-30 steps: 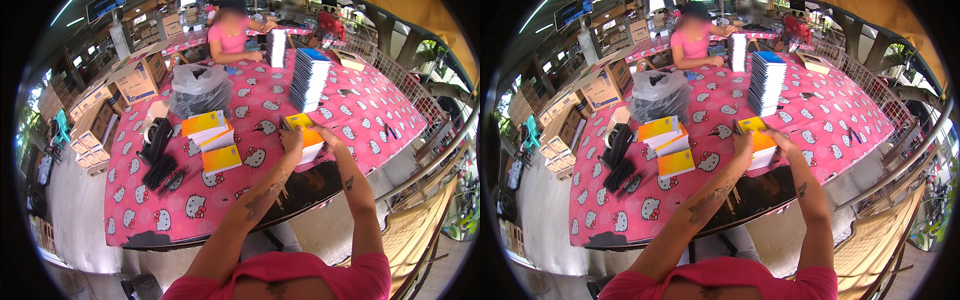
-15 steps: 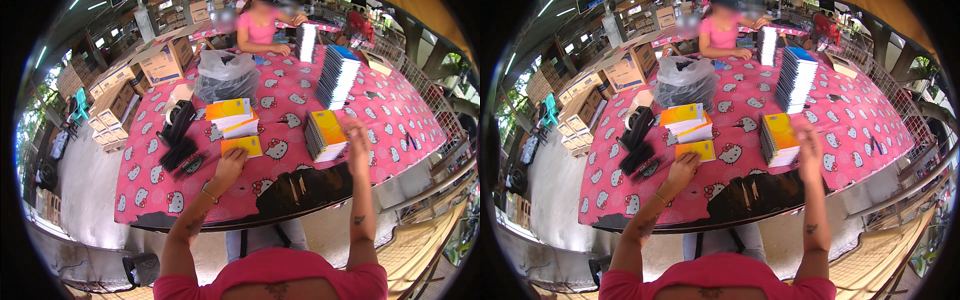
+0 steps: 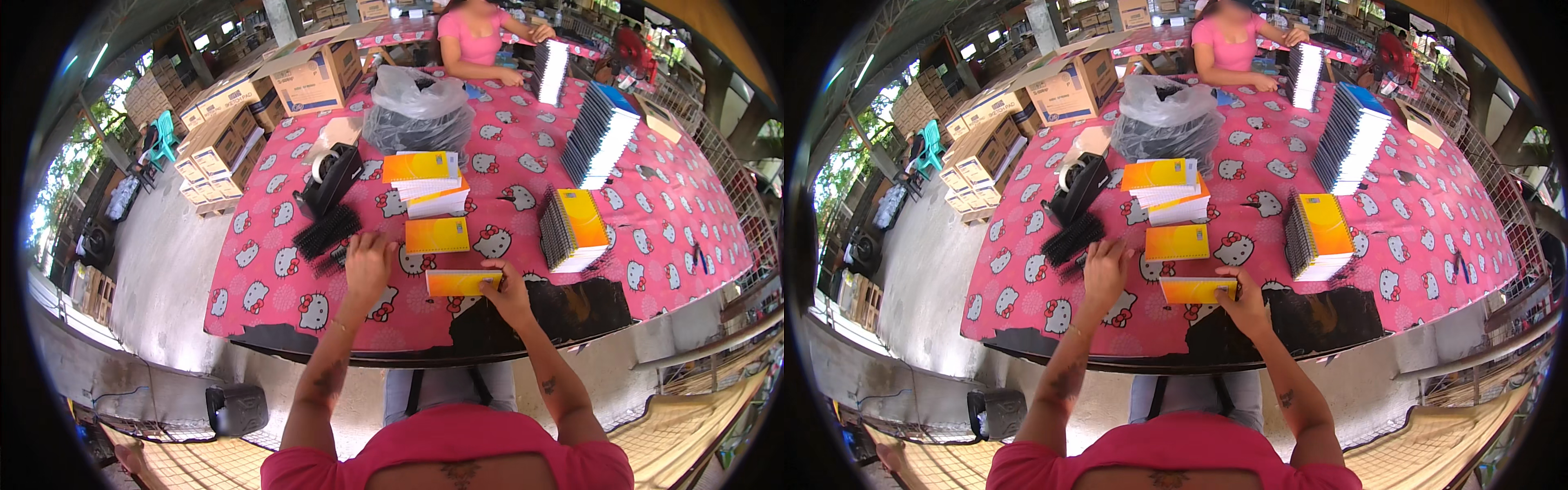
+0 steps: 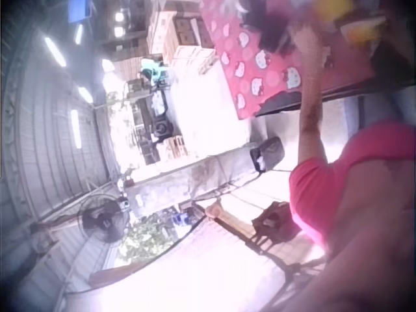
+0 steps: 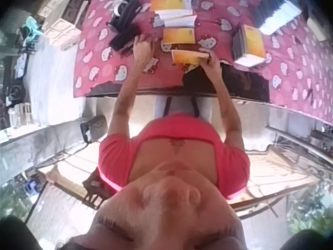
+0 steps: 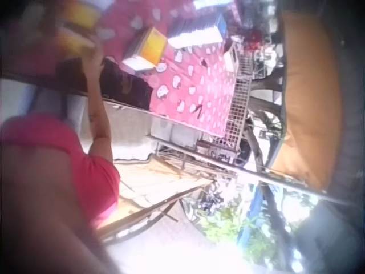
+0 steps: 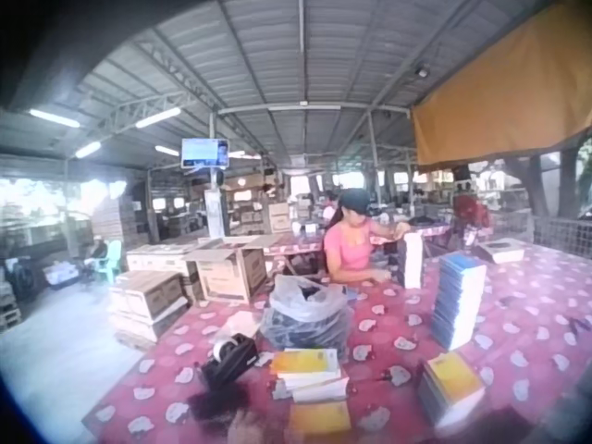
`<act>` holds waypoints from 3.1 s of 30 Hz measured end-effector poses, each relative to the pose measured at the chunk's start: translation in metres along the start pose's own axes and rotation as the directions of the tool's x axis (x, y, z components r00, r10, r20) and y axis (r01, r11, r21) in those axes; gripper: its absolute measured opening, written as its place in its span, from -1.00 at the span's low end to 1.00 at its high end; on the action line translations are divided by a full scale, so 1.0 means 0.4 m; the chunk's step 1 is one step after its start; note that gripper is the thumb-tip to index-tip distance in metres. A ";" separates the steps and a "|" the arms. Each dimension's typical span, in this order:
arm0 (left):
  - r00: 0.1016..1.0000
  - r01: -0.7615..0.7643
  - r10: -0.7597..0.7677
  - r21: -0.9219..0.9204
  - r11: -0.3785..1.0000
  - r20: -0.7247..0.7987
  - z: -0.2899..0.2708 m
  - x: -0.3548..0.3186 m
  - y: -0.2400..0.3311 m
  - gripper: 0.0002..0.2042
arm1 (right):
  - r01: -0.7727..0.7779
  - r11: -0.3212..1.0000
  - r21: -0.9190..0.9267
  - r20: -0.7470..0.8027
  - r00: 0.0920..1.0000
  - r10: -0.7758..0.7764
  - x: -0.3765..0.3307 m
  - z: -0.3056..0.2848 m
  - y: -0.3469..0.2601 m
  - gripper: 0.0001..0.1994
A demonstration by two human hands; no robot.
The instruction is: The person assembles small yellow notepads by hand, aligning pages and cardboard backs before sliding black spiral binders through the perforations.
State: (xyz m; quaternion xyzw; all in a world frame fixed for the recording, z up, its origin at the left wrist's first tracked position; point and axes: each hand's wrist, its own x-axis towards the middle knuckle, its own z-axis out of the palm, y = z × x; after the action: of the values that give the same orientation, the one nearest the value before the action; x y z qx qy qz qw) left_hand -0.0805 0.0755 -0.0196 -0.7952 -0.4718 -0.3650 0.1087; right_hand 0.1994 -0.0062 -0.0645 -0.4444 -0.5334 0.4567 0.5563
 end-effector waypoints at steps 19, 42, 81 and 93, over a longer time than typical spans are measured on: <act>0.959 0.280 -0.193 -0.598 0.751 0.206 -0.078 -0.069 0.096 -0.86 | -0.138 0.990 0.004 0.204 0.970 0.134 0.004 0.031 -0.034 -0.67; 0.878 0.025 0.201 -0.461 0.887 0.433 -0.069 -0.005 0.083 -0.69 | -0.050 0.999 -0.010 0.201 0.978 0.051 -0.034 0.022 -0.023 -0.71; 0.930 -0.219 0.197 0.038 0.975 0.312 -0.101 -0.016 0.210 -0.25 | -0.143 0.961 0.238 0.022 0.990 0.142 -0.066 0.089 -0.105 -0.64; 0.912 -0.257 0.198 0.123 0.959 0.359 -0.102 -0.078 0.251 -0.19 | -0.168 0.937 0.307 0.071 0.986 0.154 -0.056 0.077 -0.200 -0.64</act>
State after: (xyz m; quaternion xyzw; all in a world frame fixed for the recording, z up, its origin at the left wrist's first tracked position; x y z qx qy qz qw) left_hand -0.0258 -0.0198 0.0051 -0.8842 -0.4163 -0.1649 0.1329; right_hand 0.1710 -0.0431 0.0108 -0.3823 -0.4291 0.5894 0.5677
